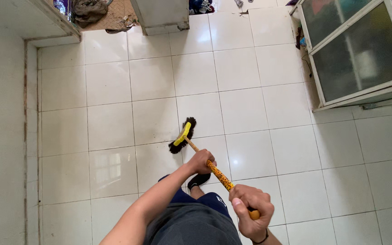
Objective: The person sweeps a tiled floor using a broom, pushing debris toward and through a doorway into another room.
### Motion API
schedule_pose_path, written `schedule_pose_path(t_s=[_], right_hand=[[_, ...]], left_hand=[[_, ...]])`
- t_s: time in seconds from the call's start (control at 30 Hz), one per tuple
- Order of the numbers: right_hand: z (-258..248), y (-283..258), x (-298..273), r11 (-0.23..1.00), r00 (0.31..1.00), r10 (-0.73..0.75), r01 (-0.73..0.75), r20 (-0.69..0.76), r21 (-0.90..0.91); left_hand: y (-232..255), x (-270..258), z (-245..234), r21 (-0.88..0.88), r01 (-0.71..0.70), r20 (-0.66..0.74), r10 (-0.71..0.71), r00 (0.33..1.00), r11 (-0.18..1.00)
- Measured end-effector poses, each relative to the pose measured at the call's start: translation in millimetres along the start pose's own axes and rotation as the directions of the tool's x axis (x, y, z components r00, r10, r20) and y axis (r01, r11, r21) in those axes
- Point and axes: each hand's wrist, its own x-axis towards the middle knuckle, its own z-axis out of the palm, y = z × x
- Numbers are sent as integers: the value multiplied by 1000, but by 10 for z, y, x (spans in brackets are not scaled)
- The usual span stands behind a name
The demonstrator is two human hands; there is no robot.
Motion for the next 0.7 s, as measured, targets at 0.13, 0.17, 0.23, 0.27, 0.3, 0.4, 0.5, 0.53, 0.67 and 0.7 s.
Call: schedule_pose_path(t_s=[0.13,0.17,0.23,0.27,0.3,0.4,0.5,0.53,0.67,0.7], right_hand=[[-118,-38,-68,1000,999,-1,1,36,-9],[-187,-101,-89,997,1000,18,-19,-7,-80],[-310,-207,-87,987,998,35,-44,-58,-155],[-388,-308,-101,989,996,24,-37,-85,-146],[-464,-400,-111,990,994,15,-30,-112,-138],[-758,-644,-101,975,999,47,-48,-8,-216],[-982,-805,-61,944,987,126,-89,100,-318],[-990,-825,-42,942,988,124,-87,92,-325],[-788,-850,159,901,995,92,-100,-40,-421],[-671,-811,223,900,996,21,-58,-90,-432]], left_hand=[[14,2,60,57,-17,-61,20,998,998],[77,20,71,55,-20,-55,23,998,998],[260,114,126,14,-41,-37,41,998,999],[357,172,156,12,-46,-31,46,998,999],[468,225,203,27,-63,-13,63,998,998],[806,365,362,29,-89,34,88,995,996],[1078,515,490,-57,-150,79,154,985,987],[1142,580,523,-133,-195,89,208,974,972],[1242,832,636,-164,-164,171,191,967,973],[1212,884,644,-186,-156,185,191,964,970]])
